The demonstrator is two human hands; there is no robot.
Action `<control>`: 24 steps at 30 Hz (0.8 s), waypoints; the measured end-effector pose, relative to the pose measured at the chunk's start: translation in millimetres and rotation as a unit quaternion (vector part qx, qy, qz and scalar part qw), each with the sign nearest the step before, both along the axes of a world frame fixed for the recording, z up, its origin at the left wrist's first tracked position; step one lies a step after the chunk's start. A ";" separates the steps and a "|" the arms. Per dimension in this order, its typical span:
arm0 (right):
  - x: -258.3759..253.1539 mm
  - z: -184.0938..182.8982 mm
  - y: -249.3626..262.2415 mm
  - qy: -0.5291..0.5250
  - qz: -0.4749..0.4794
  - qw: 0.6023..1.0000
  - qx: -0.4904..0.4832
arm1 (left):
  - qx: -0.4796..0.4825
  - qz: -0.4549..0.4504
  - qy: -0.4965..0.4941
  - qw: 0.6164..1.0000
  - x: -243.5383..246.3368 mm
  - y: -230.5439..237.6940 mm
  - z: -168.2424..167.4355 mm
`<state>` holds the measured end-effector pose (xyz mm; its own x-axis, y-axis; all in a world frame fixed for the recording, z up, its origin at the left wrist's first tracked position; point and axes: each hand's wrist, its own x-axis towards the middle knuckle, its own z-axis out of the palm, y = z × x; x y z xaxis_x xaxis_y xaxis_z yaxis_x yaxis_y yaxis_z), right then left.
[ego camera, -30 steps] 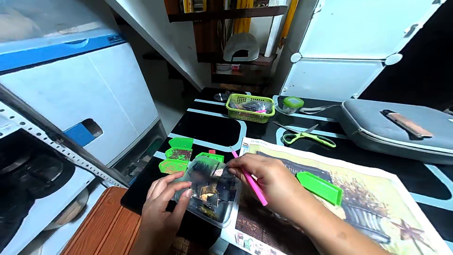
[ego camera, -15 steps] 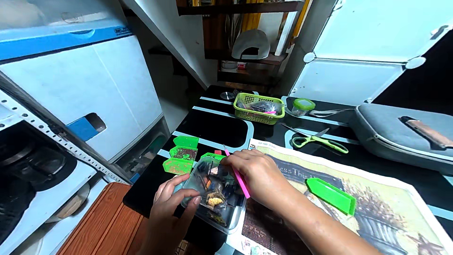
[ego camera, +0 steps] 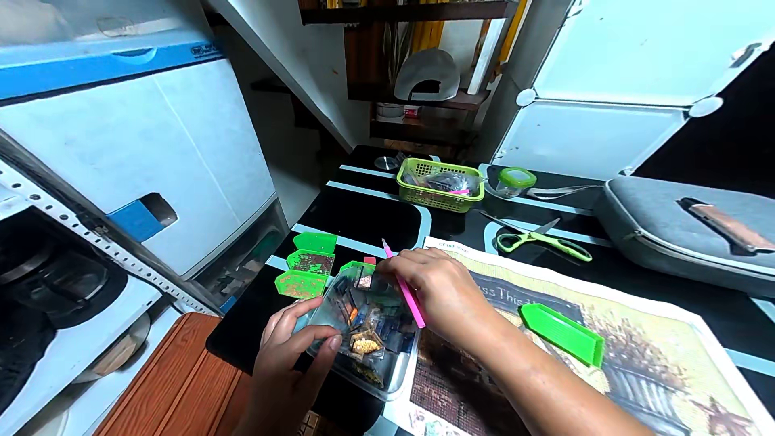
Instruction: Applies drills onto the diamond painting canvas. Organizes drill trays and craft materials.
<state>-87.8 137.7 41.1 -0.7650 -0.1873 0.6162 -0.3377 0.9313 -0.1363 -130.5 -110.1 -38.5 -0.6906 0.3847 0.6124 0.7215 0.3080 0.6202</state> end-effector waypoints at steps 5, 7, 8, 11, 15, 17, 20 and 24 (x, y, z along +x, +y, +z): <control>6.9 -0.2 3.7 0.002 0.033 0.999 -0.024 | -0.010 0.008 0.002 1.000 -1.9 2.1 0.2; 10.9 2.7 6.9 -0.012 0.070 0.997 -0.026 | -0.019 0.015 -0.008 1.000 -2.1 2.5 0.1; 12.3 3.4 7.6 -0.022 0.084 0.996 -0.022 | -0.022 0.016 -0.012 1.000 -2.0 2.4 0.3; 12.8 0.7 5.6 -0.029 0.080 0.996 0.004 | -0.032 0.014 -0.018 0.999 -1.7 2.4 0.4; 8.2 -8.5 -4.8 -0.025 0.065 0.997 0.021 | -0.028 0.011 -0.022 0.999 -0.6 2.5 0.4; 7.4 -12.9 -17.3 -0.049 0.086 0.995 0.001 | -0.024 0.014 -0.014 1.000 -0.8 0.3 0.0; 9.0 -15.4 -31.8 -0.116 0.119 0.986 -0.034 | -0.032 -0.010 -0.019 0.999 -1.8 -4.5 2.8; 8.7 -10.8 -33.4 -0.190 0.125 0.973 -0.023 | -0.062 -0.066 -0.061 0.994 -2.5 -11.1 6.7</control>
<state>-79.1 104.4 30.3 -0.8736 -0.3761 0.3088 -0.4700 0.8164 -0.3355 -133.0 -121.2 -31.8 -0.6955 0.5435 0.4700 0.6824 0.2950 0.6688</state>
